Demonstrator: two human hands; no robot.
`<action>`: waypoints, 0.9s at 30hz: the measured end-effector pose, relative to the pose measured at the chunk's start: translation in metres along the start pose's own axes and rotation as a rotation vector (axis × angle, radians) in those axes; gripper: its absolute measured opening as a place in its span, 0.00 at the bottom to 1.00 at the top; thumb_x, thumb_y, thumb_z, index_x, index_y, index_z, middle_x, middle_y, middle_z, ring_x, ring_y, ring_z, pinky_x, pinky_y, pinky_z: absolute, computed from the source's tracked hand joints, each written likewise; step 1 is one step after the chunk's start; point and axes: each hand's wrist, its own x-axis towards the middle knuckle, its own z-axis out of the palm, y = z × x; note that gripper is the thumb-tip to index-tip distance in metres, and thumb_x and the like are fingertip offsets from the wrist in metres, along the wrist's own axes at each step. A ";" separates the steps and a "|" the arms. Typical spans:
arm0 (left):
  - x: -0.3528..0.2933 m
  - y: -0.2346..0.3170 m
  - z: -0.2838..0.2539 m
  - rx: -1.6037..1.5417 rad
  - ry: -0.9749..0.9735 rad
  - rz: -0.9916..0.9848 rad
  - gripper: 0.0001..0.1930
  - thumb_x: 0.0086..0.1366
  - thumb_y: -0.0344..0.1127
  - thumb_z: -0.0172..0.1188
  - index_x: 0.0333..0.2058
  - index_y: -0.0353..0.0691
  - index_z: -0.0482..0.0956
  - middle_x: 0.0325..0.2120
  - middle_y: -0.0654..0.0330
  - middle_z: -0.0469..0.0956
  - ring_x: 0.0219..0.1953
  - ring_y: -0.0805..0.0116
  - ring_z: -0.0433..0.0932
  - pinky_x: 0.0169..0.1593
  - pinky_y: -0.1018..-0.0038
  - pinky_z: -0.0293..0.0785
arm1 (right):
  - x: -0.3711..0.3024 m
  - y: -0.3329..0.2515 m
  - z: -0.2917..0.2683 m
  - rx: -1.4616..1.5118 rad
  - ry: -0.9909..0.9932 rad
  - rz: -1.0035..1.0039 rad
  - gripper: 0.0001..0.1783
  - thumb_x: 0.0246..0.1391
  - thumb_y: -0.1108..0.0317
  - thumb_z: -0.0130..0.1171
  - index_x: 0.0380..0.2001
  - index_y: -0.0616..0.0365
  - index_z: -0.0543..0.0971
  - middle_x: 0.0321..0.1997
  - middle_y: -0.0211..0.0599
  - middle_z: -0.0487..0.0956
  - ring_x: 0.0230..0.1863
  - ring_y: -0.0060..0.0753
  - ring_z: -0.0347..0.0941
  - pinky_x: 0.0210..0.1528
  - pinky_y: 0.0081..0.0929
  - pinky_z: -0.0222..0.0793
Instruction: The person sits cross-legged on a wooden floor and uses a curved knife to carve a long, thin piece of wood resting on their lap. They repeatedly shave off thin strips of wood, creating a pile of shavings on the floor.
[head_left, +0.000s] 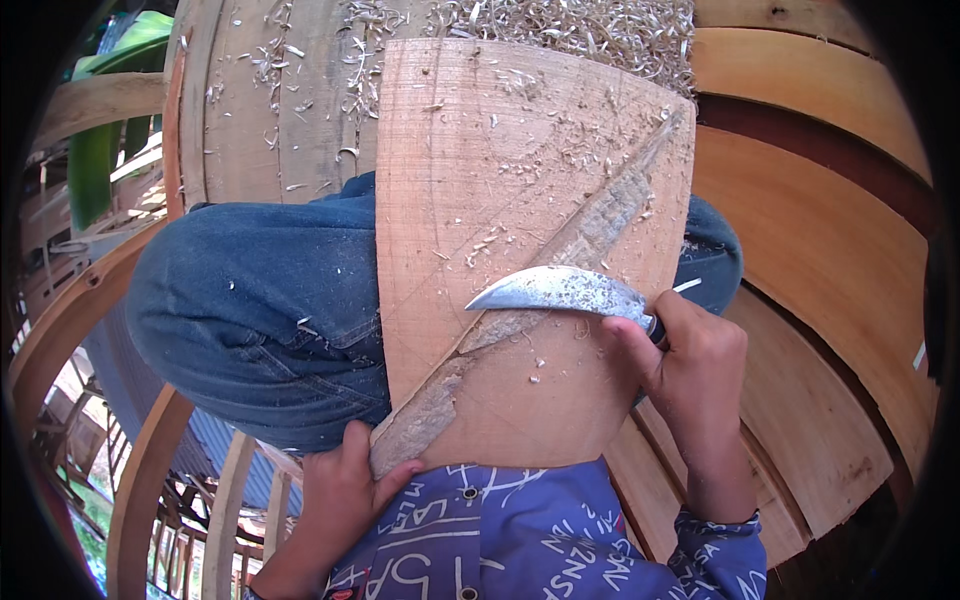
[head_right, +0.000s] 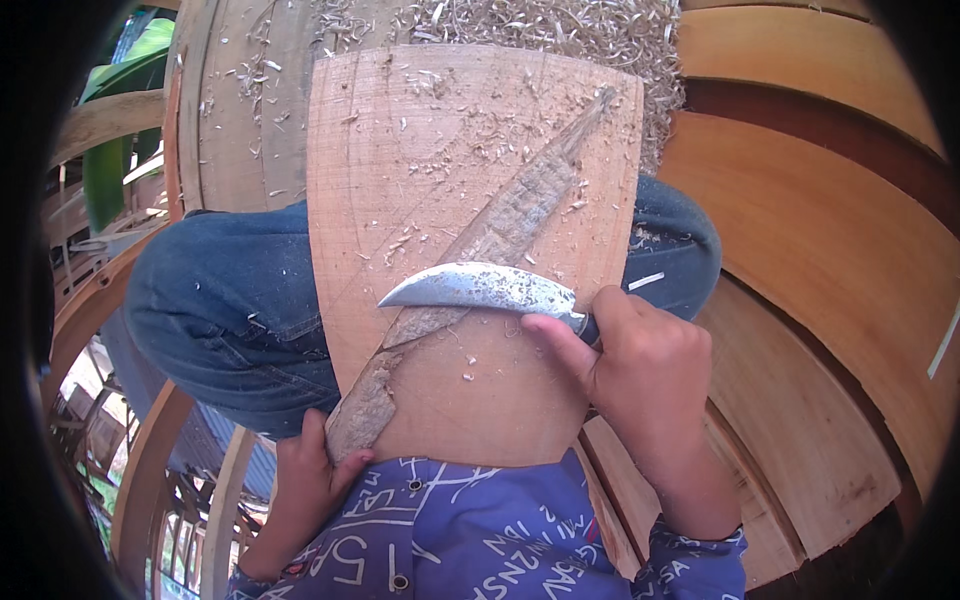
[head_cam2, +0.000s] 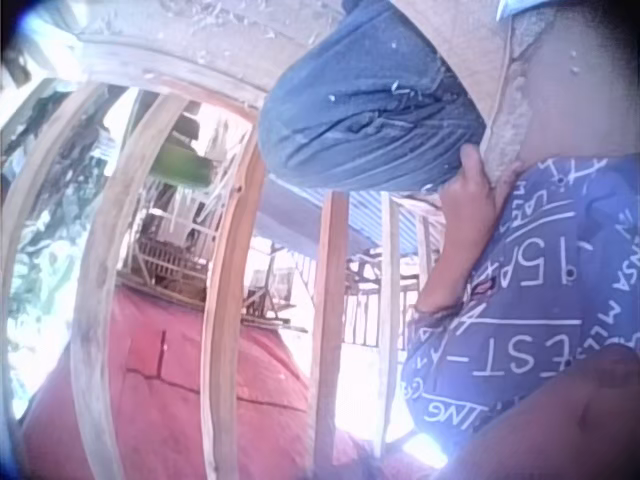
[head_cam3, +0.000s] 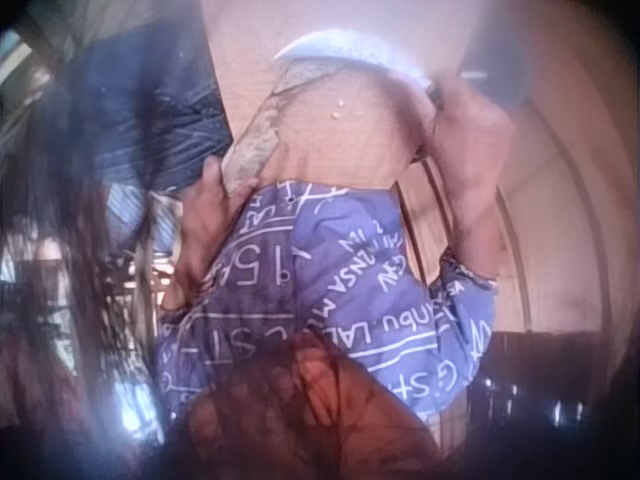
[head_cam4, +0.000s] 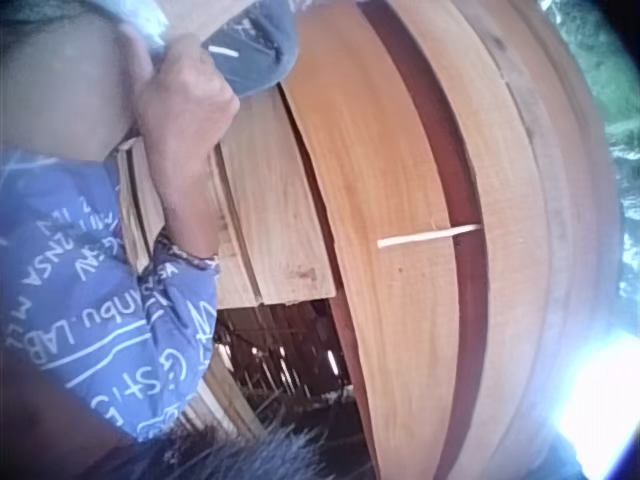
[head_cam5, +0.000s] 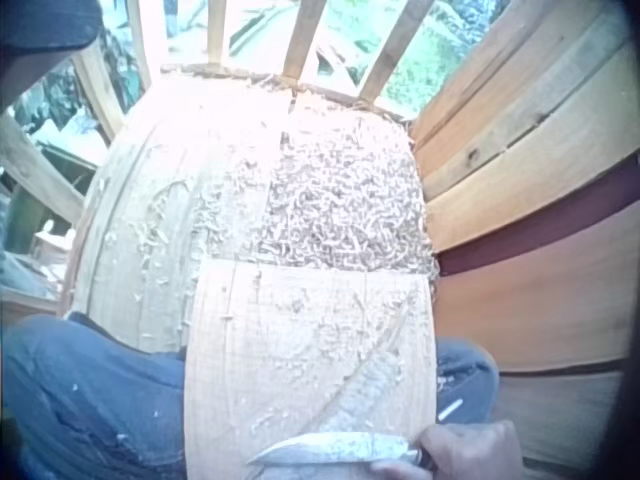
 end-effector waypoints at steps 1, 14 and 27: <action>0.000 0.000 -0.001 -0.017 -0.003 -0.011 0.28 0.55 0.57 0.65 0.31 0.36 0.67 0.11 0.54 0.71 0.13 0.55 0.76 0.19 0.64 0.70 | 0.002 0.001 0.001 -0.013 0.013 -0.003 0.28 0.44 0.44 0.67 0.14 0.56 0.70 0.09 0.36 0.68 0.12 0.38 0.69 0.16 0.31 0.61; 0.005 0.003 -0.011 -0.187 -0.192 -0.132 0.29 0.58 0.53 0.63 0.38 0.31 0.63 0.15 0.40 0.71 0.23 0.36 0.75 0.25 0.53 0.69 | 0.003 0.018 -0.008 -0.006 0.076 0.177 0.26 0.52 0.48 0.62 0.17 0.63 0.73 0.11 0.43 0.68 0.13 0.40 0.68 0.19 0.34 0.60; 0.010 0.001 -0.013 -0.178 -0.154 -0.046 0.28 0.57 0.54 0.64 0.36 0.32 0.65 0.13 0.46 0.73 0.18 0.43 0.77 0.22 0.58 0.73 | 0.006 -0.007 -0.004 -0.048 0.013 0.041 0.27 0.48 0.45 0.65 0.14 0.59 0.72 0.11 0.42 0.69 0.13 0.43 0.67 0.17 0.34 0.61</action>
